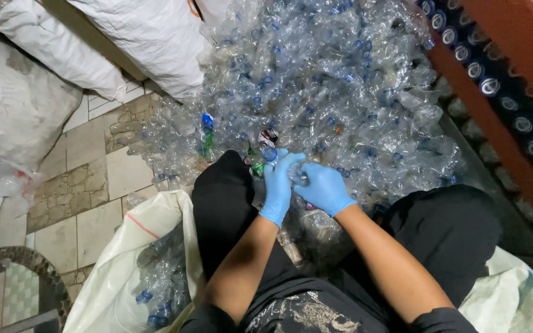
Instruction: Sorting and bagging empty plastic bottles from a pile on the floor into a large sack
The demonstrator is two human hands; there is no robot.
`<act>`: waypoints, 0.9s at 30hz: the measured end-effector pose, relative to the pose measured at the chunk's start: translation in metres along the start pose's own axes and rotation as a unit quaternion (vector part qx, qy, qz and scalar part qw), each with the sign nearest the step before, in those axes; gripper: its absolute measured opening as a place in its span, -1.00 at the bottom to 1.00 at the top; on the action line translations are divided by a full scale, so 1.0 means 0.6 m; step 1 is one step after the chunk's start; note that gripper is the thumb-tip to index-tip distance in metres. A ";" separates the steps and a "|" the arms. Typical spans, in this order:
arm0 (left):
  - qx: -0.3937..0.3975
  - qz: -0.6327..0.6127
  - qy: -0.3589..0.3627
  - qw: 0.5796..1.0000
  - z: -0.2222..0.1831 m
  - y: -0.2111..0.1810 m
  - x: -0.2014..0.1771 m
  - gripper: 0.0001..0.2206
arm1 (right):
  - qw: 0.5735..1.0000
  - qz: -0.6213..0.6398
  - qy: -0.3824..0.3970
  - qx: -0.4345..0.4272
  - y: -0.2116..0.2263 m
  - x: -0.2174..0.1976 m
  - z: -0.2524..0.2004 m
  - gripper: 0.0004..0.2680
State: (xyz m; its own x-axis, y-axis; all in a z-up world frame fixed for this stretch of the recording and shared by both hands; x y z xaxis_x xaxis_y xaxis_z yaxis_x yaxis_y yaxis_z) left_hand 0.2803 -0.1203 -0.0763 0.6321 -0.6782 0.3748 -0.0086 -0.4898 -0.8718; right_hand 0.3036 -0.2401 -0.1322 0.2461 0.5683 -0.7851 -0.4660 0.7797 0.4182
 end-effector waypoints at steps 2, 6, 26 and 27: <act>0.039 0.069 0.042 0.996 0.002 -0.020 0.001 -0.88 | 0.993 0.049 0.083 0.072 0.001 0.005 -0.006 -0.69; 0.062 0.281 0.164 0.944 0.007 -0.038 0.013 -0.76 | 0.931 0.282 0.146 0.178 -0.003 0.032 -0.035 -0.86; -0.032 0.148 0.595 0.789 -0.190 -0.121 0.117 -0.80 | 0.314 0.884 0.223 0.265 0.210 -0.077 -0.168 -0.83; -0.085 0.117 0.623 0.769 -0.204 -0.099 0.113 -0.75 | 0.262 0.907 0.237 0.230 0.229 -0.108 -0.155 -0.82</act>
State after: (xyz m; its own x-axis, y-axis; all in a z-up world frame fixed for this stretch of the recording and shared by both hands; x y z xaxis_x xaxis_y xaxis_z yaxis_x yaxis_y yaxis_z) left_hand 0.2292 -0.2041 0.0397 -0.6336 -0.7053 0.3178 -0.1778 -0.2671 -0.9471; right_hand 0.1444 -0.1942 -0.0663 -0.2088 0.1020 0.9726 0.7270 -0.6490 0.2242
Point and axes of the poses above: each hand's wrist, its own z-axis towards the middle knuckle, its own x-axis out of the palm, y = z × x, the point moved 9 cm from there along z, towards the middle knuckle, and after that the axes turned 9 degrees about -y, right-handed, at the moved point
